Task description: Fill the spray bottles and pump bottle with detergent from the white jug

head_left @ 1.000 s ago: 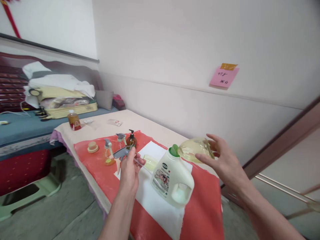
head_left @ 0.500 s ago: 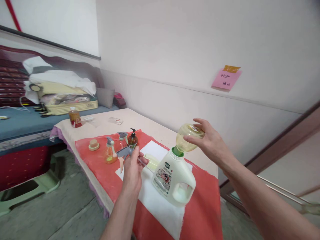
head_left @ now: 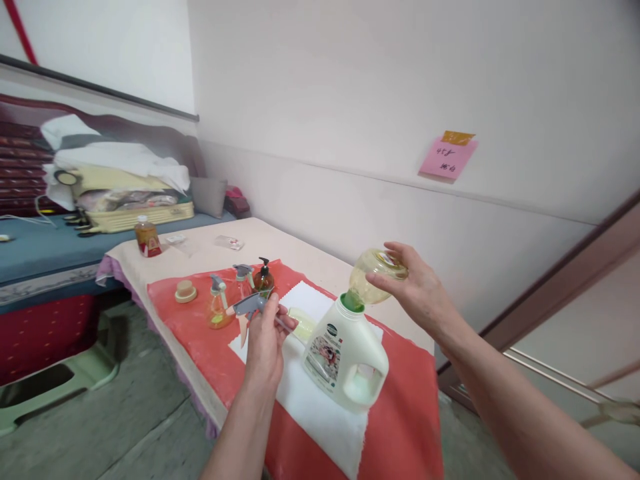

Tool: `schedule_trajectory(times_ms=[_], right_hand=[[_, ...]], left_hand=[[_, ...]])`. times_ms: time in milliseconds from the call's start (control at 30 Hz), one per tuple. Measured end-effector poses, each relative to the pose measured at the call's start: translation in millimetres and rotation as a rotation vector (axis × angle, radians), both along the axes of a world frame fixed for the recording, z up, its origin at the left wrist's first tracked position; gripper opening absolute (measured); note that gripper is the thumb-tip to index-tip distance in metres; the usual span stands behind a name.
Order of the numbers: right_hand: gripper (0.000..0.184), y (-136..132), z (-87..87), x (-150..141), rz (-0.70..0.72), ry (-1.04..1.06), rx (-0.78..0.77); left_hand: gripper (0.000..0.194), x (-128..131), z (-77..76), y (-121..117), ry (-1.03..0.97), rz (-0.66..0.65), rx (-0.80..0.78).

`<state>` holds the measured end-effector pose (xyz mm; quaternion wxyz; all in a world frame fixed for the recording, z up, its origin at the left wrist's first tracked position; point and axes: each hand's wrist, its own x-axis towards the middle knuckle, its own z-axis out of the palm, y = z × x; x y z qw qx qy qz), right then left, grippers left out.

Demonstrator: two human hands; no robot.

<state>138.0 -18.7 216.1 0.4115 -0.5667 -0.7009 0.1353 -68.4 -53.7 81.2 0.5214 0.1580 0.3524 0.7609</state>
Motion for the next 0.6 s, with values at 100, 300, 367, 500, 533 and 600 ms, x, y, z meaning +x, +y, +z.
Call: schedule_trajectory(times_ms=[100, 300, 367, 500, 533, 600], right_hand=[[0.068, 0, -3.9, 3, 0.002, 0.013, 0.010], [0.068, -6, -20.4, 18, 0.006, 0.067, 0.042], [0.072, -13, -29.4, 25, -0.016, 0.121, 0.045], [0.078, -34, -56.2, 36, -0.084, 0.366, -0.008], [0.077, -39, -64.8, 38, -0.084, 0.442, -0.031], [0.072, -49, -83.4, 42, -0.068, 0.592, -0.084]], left_hand=[[0.036, 3, 0.8, 0, 0.004, 0.004, -0.005], [0.037, 5, -0.6, 1, 0.019, 0.014, -0.016], [0.038, 6, -1.6, 2, 0.041, 0.002, -0.025], [0.038, 8, -2.8, 3, 0.054, 0.001, -0.034], [0.038, 9, -2.9, 3, 0.055, 0.004, -0.033], [0.036, 11, -3.0, 4, 0.062, 0.012, -0.030]])
